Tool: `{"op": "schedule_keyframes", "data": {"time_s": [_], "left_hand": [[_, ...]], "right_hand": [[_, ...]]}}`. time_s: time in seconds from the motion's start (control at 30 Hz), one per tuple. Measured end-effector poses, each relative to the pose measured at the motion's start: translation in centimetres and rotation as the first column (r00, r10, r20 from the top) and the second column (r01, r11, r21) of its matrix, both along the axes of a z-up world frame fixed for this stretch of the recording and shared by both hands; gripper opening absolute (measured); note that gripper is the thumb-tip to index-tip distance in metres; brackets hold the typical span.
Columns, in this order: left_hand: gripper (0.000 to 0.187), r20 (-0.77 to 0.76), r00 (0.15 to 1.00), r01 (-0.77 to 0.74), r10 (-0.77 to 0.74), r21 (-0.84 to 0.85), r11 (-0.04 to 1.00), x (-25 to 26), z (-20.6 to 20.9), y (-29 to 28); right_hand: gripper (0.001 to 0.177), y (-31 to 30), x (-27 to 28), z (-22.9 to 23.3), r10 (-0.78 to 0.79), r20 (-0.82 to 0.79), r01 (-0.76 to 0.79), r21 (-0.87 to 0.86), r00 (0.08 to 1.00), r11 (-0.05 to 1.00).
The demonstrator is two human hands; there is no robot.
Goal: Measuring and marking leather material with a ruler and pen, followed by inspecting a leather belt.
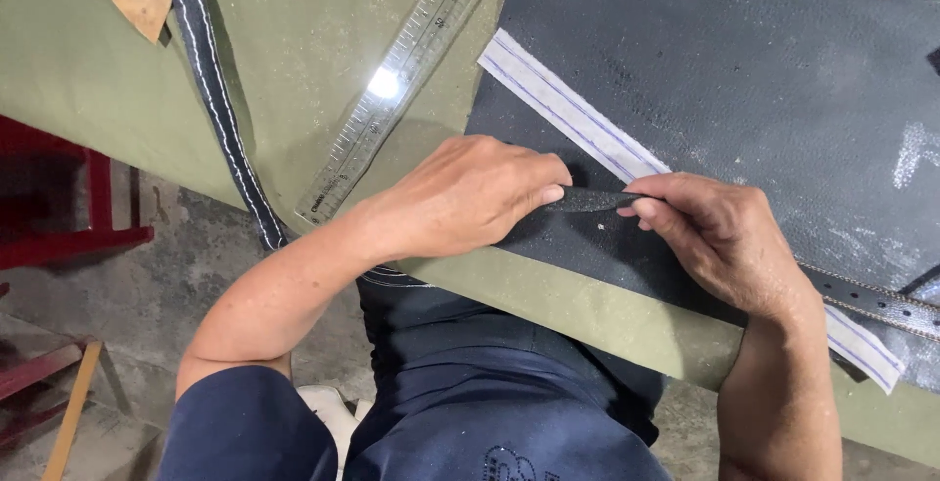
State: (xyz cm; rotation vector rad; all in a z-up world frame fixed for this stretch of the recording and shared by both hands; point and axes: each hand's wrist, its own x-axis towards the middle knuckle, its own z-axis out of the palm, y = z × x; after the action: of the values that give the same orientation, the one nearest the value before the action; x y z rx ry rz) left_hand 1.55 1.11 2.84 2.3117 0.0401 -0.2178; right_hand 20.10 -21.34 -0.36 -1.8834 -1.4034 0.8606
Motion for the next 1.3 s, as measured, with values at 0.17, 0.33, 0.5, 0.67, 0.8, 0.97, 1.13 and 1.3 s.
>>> {"op": "schedule_keyframes", "data": {"time_s": [0.17, 0.33, 0.5, 0.67, 0.8, 0.97, 1.13, 1.3], "left_hand": [[0.022, -0.096, 0.995, -0.007, 0.002, -0.055, 0.998, 0.6, 0.4, 0.0], [0.034, 0.290, 0.951, -0.136, 0.104, 0.093, 0.986, -0.1, -0.8, -1.3], [0.026, 0.402, 0.914, -0.179, 0.062, 0.259, 0.949, -2.1, -1.0, -2.1], [0.015, 0.469, 0.883, -0.240, 0.027, 0.401, 0.884, -3.0, -2.0, -2.1], [0.023, 0.447, 0.892, -0.209, 0.062, 0.287, 0.935, -3.4, -3.0, -0.7], [0.058, 0.252, 0.959, -0.165, 0.128, 0.128, 0.978, -3.9, -2.2, 1.2], [0.046, 0.182, 0.972, -0.146, 0.145, -0.011, 0.989, -4.2, -1.7, 2.3], [0.051, 0.130, 0.972, -0.181, 0.196, -0.119, 0.976, -3.9, -0.3, 2.1]], "right_hand": [[0.025, -0.1, 0.0, -0.1, -0.022, -0.051, 0.019, -0.052, 0.998, 0.998], [0.025, 0.9, -0.2, 1.5, 0.056, -0.033, -0.053, 0.074, 0.998, 0.996], [0.028, 1.1, -0.2, 2.3, 0.065, -0.076, -0.058, 0.086, 0.995, 0.995], [0.014, 0.7, -0.2, 1.3, -0.042, -0.004, 0.042, 0.082, 0.999, 0.996], [0.007, 0.8, -0.3, 1.1, -0.059, 0.040, 0.055, 0.083, 0.997, 0.995], [0.023, 0.5, -0.2, 0.1, -0.009, 0.146, -0.001, 0.066, 0.989, 0.998], [0.044, 0.2, -0.3, -0.7, 0.021, 0.265, -0.031, 0.035, 0.964, 0.999], [0.039, 0.4, -0.8, -0.8, 0.019, 0.317, -0.042, 0.063, 0.948, 0.997]]}}
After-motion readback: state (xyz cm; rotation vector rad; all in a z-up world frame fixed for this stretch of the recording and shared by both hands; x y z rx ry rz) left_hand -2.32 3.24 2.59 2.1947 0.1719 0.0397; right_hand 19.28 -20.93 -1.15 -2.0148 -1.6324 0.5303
